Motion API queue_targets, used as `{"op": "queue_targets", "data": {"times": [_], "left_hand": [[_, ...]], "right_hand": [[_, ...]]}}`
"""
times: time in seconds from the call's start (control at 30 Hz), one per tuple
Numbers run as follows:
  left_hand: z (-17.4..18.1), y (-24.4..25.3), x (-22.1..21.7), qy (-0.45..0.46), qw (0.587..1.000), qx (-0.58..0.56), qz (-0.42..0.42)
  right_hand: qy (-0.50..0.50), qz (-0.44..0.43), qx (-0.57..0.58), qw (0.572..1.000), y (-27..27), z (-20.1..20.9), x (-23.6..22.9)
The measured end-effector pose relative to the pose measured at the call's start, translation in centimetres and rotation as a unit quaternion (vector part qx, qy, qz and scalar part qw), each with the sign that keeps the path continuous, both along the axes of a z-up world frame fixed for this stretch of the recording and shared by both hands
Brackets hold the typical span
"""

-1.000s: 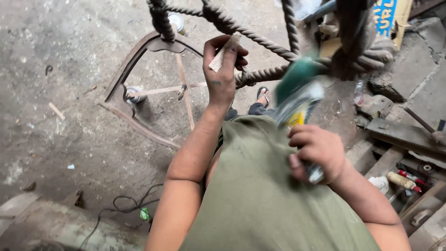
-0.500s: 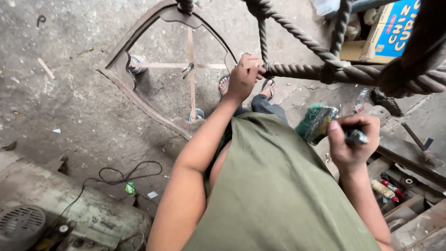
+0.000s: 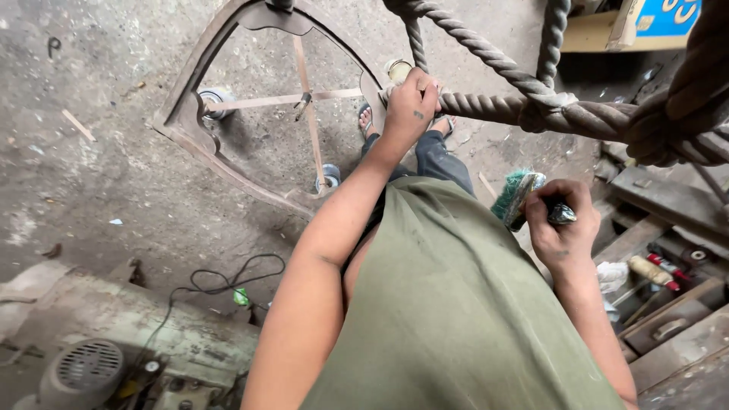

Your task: The person cleans a wooden chair frame using a brush and a small wooden stick. They scrub the twisted legs and the frame's edges, occasionally switching between the brush and the stick to reach different areas.

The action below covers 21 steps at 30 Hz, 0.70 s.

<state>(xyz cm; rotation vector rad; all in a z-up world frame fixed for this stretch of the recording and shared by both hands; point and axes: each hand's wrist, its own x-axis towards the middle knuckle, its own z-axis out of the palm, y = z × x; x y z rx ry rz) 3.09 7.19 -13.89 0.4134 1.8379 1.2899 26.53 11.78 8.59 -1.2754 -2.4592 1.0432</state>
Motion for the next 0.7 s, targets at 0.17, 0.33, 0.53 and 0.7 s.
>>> {"op": "queue_targets", "data": {"times": [0.17, 0.33, 0.53, 0.7], "left_hand": [[-4.1, 1.5, 0.8, 0.154, 0.985, -0.029, -0.068], [-3.2, 0.7, 1.8, 0.175, 0.975, -0.063, -0.126], [0.7, -2.5, 3.2, 0.179, 0.975, -0.048, -0.123], [0.8, -2.8, 2.5, 0.087, 0.989, -0.1, -0.063]], "right_hand": [[0.004, 0.079, 0.047, 0.996, 0.5, -0.7, -0.2], [0.045, 0.086, 0.067, 0.993, 1.5, -0.5, -3.5], [0.127, 0.109, 0.108, 0.98, 3.9, -1.6, -5.7], [0.118, 0.099, 0.101, 0.983, 3.8, -1.5, -6.6]]}}
